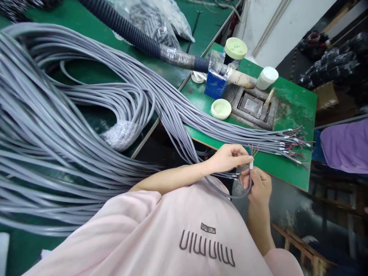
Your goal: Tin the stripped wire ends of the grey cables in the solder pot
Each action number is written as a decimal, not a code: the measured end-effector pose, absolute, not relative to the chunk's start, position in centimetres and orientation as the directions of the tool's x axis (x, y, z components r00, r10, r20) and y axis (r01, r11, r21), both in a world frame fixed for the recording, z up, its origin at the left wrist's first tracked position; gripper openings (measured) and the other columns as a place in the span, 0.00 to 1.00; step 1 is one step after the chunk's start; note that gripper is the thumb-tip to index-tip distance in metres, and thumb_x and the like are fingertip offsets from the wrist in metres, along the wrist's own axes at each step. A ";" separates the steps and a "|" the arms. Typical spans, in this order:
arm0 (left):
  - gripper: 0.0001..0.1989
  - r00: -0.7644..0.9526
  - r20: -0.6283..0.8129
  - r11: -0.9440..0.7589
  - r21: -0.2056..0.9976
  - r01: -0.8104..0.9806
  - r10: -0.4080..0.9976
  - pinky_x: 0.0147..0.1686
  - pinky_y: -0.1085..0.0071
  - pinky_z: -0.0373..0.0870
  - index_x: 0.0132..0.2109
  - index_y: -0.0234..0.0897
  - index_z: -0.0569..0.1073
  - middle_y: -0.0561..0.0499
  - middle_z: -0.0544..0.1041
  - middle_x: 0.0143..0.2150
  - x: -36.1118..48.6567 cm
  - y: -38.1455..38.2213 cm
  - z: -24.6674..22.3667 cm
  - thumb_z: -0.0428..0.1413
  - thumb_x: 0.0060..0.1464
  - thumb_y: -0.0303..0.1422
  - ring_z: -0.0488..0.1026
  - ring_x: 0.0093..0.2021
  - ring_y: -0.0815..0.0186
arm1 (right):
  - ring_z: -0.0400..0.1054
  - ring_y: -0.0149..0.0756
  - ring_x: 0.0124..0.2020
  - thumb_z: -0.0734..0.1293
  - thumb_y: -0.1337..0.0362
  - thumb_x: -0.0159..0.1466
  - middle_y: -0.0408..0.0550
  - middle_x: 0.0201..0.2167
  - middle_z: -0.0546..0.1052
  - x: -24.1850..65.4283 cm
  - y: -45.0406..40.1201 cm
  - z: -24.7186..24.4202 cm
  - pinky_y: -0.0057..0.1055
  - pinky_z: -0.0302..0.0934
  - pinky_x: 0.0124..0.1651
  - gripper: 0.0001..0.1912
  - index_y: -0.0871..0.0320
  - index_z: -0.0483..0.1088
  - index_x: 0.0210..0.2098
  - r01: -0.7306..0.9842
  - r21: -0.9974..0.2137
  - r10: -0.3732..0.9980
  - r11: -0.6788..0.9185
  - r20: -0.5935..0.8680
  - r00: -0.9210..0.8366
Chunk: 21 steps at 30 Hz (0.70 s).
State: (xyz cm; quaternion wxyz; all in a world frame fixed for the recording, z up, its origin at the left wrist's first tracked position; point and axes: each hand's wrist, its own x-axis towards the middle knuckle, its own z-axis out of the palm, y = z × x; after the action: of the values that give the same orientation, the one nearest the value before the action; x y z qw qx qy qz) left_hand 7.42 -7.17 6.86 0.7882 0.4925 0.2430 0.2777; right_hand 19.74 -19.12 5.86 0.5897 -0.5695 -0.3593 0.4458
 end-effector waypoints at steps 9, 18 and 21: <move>0.22 0.636 -0.121 0.423 0.837 -0.348 0.762 0.22 0.79 0.63 0.32 0.31 0.71 0.57 0.70 0.22 7.4 -6.9 7.7 0.67 0.43 0.46 0.66 0.22 0.77 | 0.60 0.28 0.14 0.66 0.55 0.66 0.41 0.11 0.68 19.3 -18.6 6.3 0.26 0.53 0.20 0.15 0.59 0.76 0.31 -0.225 -0.969 0.943 -0.102 -0.167 0.289; 0.21 0.661 -0.094 0.444 0.810 -0.384 0.745 0.21 0.79 0.60 0.32 0.31 0.71 0.59 0.69 0.20 7.4 -6.9 8.3 0.67 0.43 0.44 0.63 0.19 0.78 | 0.60 0.29 0.13 0.63 0.54 0.68 0.41 0.12 0.71 20.0 -17.1 7.1 0.26 0.53 0.18 0.16 0.58 0.73 0.33 -0.135 -0.976 0.956 -0.172 -0.198 0.216; 0.21 0.666 -0.084 0.442 0.808 -0.389 0.741 0.21 0.79 0.60 0.31 0.32 0.70 0.58 0.70 0.20 7.3 -6.7 8.7 0.68 0.42 0.44 0.64 0.19 0.78 | 0.60 0.28 0.13 0.63 0.54 0.68 0.40 0.12 0.70 19.8 -17.1 7.1 0.26 0.54 0.19 0.15 0.58 0.73 0.32 -0.093 -0.979 0.953 -0.181 -0.198 0.230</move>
State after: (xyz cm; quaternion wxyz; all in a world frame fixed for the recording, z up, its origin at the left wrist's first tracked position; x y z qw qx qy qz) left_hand 7.27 -6.66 8.75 0.8202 0.4004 0.2196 0.3446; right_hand 19.77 -17.07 7.07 0.5234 -0.5842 -0.3679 0.4994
